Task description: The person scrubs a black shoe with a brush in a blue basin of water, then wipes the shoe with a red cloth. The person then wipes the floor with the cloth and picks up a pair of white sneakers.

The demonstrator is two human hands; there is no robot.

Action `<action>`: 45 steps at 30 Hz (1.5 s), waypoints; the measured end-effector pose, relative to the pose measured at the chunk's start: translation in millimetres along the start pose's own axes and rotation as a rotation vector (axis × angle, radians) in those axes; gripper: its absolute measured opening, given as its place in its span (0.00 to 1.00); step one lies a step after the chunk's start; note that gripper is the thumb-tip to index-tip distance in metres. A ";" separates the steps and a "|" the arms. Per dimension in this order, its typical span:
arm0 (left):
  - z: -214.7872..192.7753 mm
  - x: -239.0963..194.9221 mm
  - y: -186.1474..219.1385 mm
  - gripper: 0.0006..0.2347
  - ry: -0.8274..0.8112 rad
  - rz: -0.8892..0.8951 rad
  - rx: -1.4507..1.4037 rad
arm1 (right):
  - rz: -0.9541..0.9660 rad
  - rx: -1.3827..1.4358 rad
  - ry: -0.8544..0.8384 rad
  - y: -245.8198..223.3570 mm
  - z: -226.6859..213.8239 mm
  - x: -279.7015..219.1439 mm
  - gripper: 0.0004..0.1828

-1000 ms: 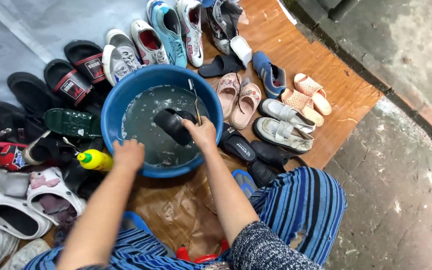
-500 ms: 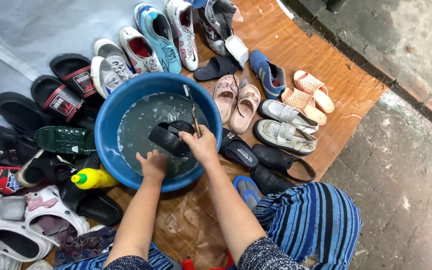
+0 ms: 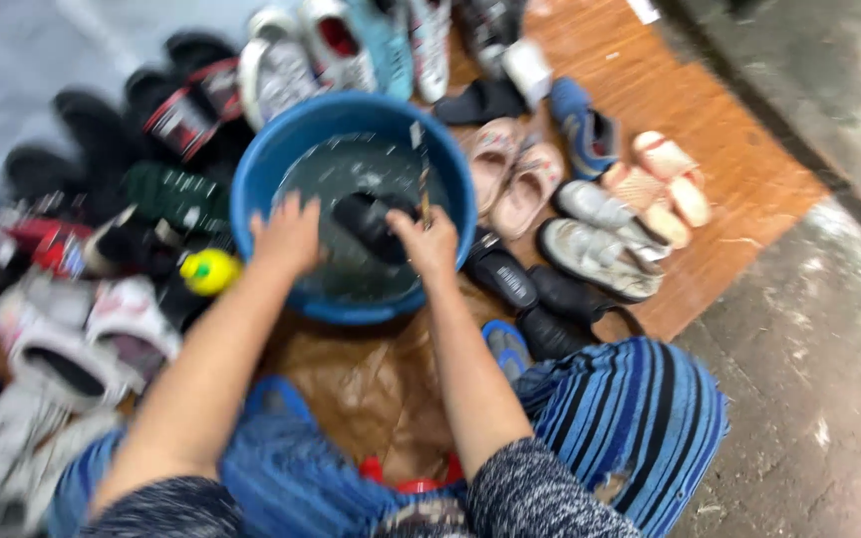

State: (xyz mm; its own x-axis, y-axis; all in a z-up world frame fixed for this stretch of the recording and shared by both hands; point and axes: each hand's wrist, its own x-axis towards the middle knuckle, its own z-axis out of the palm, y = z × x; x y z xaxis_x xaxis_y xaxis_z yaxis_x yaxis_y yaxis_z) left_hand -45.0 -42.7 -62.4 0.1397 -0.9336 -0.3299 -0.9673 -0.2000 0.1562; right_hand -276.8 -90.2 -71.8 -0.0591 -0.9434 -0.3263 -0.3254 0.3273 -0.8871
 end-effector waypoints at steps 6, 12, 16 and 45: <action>-103.2 -74.8 32.7 0.37 0.168 0.209 -0.044 | -0.077 -0.189 -0.018 -21.9 13.6 -34.1 0.34; -84.5 -102.0 50.4 0.19 0.278 0.272 0.101 | -0.131 -0.215 -0.027 -32.4 29.2 -52.9 0.33; -72.2 -105.6 33.6 0.17 0.498 0.359 0.197 | -0.171 -0.227 -0.053 -33.3 32.1 -60.8 0.38; -109.6 -119.4 1.8 0.22 0.250 0.077 0.029 | -0.308 -1.224 -0.289 149.8 59.0 90.3 0.13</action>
State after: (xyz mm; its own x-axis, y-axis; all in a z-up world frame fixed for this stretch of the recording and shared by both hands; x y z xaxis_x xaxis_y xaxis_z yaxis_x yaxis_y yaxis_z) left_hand -40.2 35.9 79.3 0.1096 -0.9910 -0.0775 -0.9823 -0.1199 0.1442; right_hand -275.3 -123.2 -253.4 0.3267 -0.8748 -0.3578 -0.9451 -0.3063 -0.1141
